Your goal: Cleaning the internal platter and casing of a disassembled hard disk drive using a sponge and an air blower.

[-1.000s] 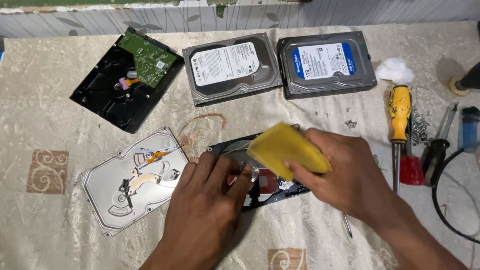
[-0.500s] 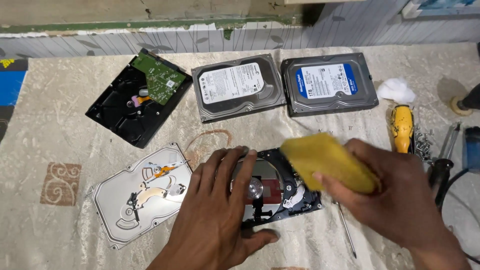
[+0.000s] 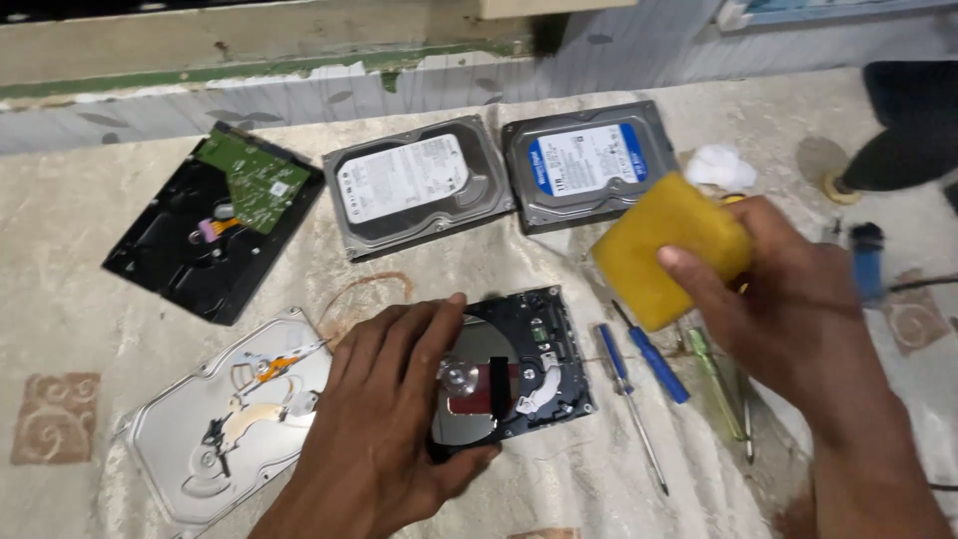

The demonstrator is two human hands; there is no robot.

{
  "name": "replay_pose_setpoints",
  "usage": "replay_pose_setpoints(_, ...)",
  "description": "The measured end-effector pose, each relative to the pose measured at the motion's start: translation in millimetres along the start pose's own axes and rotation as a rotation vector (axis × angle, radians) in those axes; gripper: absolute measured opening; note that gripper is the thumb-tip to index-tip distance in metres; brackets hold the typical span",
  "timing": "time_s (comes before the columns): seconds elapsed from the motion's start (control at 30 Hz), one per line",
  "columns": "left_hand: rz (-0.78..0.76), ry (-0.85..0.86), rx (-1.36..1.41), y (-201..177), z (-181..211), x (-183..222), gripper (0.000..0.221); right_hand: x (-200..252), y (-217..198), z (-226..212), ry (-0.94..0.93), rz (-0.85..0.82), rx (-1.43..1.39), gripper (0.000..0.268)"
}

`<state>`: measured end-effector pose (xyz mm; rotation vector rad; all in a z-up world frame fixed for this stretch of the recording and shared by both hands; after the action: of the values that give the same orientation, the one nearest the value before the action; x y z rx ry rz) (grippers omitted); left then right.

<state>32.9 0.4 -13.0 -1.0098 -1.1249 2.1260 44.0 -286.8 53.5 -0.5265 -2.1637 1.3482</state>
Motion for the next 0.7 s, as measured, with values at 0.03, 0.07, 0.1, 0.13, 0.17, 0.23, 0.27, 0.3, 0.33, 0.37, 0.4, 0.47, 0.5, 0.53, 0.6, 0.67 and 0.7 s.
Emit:
replay_pose_setpoints(0.03,0.012,0.004,0.015,1,0,-1,0.099,0,-5,-3,0.041,-0.136,0.102,0.029)
replay_pose_setpoints(0.07,0.013,0.026,0.026,3,-2,-4,0.099,-12,4,13,0.061,-0.121,0.100,0.029)
replay_pose_setpoints(0.1,0.000,0.006,0.006,3,-3,-4,0.103,-23,14,24,-0.164,-0.012,0.070,0.030)
replay_pose_setpoints(0.13,-0.012,-0.013,-0.013,3,-4,-4,0.108,-32,25,36,-0.386,0.103,0.037,0.035)
replay_pose_setpoints(0.17,-0.016,-0.008,-0.016,4,-4,-4,0.108,-28,19,26,-0.382,0.105,0.032,0.035)
replay_pose_setpoints(0.23,-0.034,-0.053,-0.053,5,-4,-3,0.115,-21,9,8,0.062,-0.138,-0.171,0.046)
replay_pose_setpoints(0.27,-0.036,-0.049,-0.054,5,-3,-2,0.115,-23,10,17,0.064,-0.136,-0.174,0.046)
replay_pose_setpoints(0.3,-0.039,-0.058,-0.058,5,-3,-2,0.115,-25,9,22,-0.188,0.101,-0.266,0.044)
replay_pose_setpoints(0.33,-0.043,-0.066,-0.062,5,-3,-1,0.116,-26,8,28,-0.442,0.337,-0.351,0.044)
replay_pose_setpoints(0.37,-0.042,-0.065,-0.060,5,-2,-2,0.116,-28,5,30,-0.442,0.338,-0.350,0.044)
replay_pose_setpoints(0.4,-0.037,-0.054,-0.063,4,-2,-2,0.114,-29,2,32,-0.510,0.345,-0.490,0.033)
replay_pose_setpoints(0.47,-0.027,-0.041,-0.064,5,-1,-2,0.113,-33,-1,34,-0.578,0.355,-0.628,0.023)
replay_pose_setpoints(0.5,-0.024,-0.036,-0.076,5,-1,-2,0.112,-35,0,34,-0.617,0.374,-0.612,0.021)
replay_pose_setpoints(0.53,-0.021,-0.030,-0.089,6,-1,-1,0.112,-37,1,34,-0.656,0.392,-0.595,0.020)
replay_pose_setpoints(0.6,-0.019,-0.024,-0.076,4,0,-1,0.109,-44,4,38,-0.582,0.369,-0.599,0.022)
replay_pose_setpoints(0.67,-0.014,-0.014,-0.061,4,0,-2,0.106,-52,5,42,-0.509,0.350,-0.600,0.024)
replay_pose_setpoints(0.7,-0.014,-0.011,-0.064,5,0,-1,0.107,-56,5,45,-0.443,0.359,-0.613,0.027)
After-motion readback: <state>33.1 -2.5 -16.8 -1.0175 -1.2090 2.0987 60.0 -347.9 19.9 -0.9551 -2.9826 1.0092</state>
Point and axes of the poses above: each hand's wrist, its own x-axis away from the middle knuckle, its own y-axis out of the palm, z = x × y, the point moved 1 cm from there along -x, towards the middle knuckle, and after that the axes turned 12 degrees about y, right-handed, at the moved point
